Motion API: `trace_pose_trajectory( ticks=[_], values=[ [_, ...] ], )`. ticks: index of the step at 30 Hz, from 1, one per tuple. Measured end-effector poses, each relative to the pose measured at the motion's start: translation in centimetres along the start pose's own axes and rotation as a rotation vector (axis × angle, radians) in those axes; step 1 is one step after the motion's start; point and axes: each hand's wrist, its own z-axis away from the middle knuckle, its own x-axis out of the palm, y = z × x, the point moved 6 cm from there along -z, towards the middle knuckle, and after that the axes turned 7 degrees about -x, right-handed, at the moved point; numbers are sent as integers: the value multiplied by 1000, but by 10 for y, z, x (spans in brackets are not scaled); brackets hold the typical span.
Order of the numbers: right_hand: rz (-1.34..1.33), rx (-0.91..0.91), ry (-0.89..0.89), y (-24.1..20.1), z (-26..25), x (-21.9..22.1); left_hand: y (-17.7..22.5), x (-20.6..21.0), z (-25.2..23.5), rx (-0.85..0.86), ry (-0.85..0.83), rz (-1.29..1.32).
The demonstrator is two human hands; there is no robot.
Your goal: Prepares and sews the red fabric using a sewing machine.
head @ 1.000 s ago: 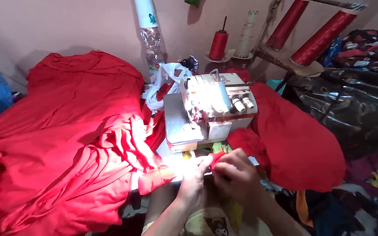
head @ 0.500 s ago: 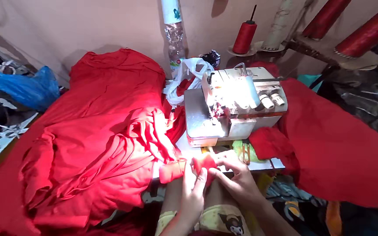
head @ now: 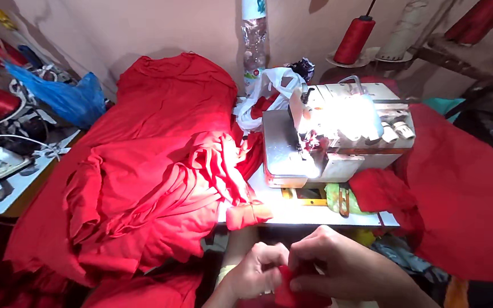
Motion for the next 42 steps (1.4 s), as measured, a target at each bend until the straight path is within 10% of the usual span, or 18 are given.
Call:
trace_pose_trajectory(
  ticks=[4,10,16,30,37,42],
  values=[
    [-33,164,88,24,4,-1,9,-41,29,81,79,-287],
    [211,458,184,102,-26,-1,36,-86,30,-91,643,-1043],
    [293,548,80,118,-27,3,28,-100,10,-262,498,-1183],
    [1018,-116,850,59,17,-34,48,-68,-25,91,645,-1039],
    [-108,67,1612,96,47,-63,56,-39,-158,172,597,-1493],
    [-810,386,1476,102,63,-31,51,-51,-175,-179,414,-1428]
  ],
)
